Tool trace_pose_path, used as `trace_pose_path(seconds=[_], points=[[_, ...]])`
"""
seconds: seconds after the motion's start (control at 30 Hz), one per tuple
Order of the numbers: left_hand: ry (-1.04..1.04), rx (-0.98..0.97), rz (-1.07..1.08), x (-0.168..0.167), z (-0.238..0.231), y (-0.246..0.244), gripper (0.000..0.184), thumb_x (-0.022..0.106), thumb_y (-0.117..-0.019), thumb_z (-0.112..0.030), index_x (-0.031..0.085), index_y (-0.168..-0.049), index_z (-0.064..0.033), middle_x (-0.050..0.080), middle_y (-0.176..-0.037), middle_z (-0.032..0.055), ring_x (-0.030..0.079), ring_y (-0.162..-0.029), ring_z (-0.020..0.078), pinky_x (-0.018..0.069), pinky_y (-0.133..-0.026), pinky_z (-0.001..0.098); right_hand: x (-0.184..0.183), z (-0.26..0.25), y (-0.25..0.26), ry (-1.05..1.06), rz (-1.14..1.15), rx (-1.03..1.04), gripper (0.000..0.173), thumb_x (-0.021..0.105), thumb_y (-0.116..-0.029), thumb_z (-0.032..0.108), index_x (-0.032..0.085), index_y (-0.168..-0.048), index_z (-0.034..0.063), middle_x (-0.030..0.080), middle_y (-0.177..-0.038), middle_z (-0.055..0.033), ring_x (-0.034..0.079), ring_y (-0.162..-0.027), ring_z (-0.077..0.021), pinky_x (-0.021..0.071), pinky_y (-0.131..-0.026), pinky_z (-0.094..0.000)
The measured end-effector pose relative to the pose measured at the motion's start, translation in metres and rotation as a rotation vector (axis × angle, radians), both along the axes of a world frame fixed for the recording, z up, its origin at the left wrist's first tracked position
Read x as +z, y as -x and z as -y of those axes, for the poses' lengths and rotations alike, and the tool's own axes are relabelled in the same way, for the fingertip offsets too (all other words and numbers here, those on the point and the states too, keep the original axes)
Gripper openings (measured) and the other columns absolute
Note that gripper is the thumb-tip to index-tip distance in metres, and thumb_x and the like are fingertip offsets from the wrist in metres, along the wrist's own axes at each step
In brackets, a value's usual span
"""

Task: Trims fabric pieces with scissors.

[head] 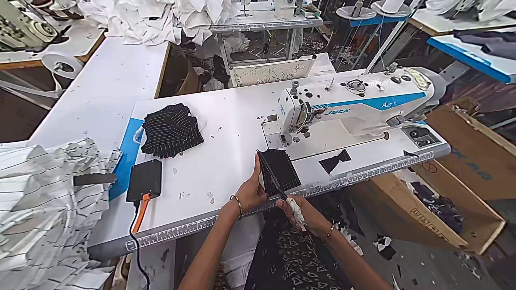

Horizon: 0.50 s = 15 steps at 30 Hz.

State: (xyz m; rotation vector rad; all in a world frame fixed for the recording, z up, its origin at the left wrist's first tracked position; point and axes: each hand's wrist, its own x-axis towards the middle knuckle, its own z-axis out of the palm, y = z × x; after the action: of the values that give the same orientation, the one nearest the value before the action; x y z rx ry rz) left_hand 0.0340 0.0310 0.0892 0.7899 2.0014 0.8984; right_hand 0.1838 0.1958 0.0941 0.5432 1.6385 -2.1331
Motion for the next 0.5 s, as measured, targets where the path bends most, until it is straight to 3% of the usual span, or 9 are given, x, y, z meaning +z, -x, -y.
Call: trace_pose_path(seconds=[0.13,0.3,0.43,0.5], points=[[0.039,0.009,-0.014,0.003,0.005,-0.001,0.126,0.073,-0.0857,-0.001,-0.03,-0.157,-0.016,0.002,-0.172,0.0132,0.069,-0.077,0.0071,0.0581,-0.08,0.0301,-0.003,0.0,0.001,0.006,-0.003,-0.021,0.025,0.059,-0.1046,0.025,0.053,-0.082,0.0152,0.05,-0.057,0.0096,0.047,-0.045,0.0006,0.041,-0.044,-0.0155],[0.088,0.017,-0.005,0.006,0.014,-0.006,0.124,0.072,-0.0865,0.0,-0.028,-0.157,-0.0168,0.003,-0.172,0.0125,0.071,-0.079,0.0104,0.059,-0.081,0.0331,-0.007,0.003,0.005,0.074,-0.002,-0.007,0.028,0.054,-0.1064,0.03,0.053,-0.083,0.0148,0.049,-0.057,0.009,0.047,-0.044,0.0001,0.041,-0.042,-0.0155],[0.046,0.052,0.035,0.004,0.02,-0.005,0.121,0.071,-0.0862,0.001,-0.023,-0.16,-0.0158,-0.001,-0.172,0.0089,0.069,-0.077,0.0061,0.0583,-0.078,0.0299,-0.008,0.008,0.008,0.116,-0.053,-0.038,0.025,0.058,-0.1038,0.026,0.053,-0.082,0.0154,0.049,-0.057,0.0092,0.047,-0.044,0.0005,0.0401,-0.043,-0.0153],[-0.014,0.14,0.051,0.001,0.028,-0.002,0.118,0.07,-0.0849,0.004,-0.017,-0.161,-0.0142,0.005,-0.172,0.0065,0.065,-0.07,0.0029,0.058,-0.072,0.0272,-0.009,0.006,0.003,0.11,-0.078,-0.07,0.024,0.06,-0.103,0.028,0.054,-0.084,0.0146,0.05,-0.058,0.0089,0.047,-0.045,0.0003,0.0409,-0.044,-0.0154]])
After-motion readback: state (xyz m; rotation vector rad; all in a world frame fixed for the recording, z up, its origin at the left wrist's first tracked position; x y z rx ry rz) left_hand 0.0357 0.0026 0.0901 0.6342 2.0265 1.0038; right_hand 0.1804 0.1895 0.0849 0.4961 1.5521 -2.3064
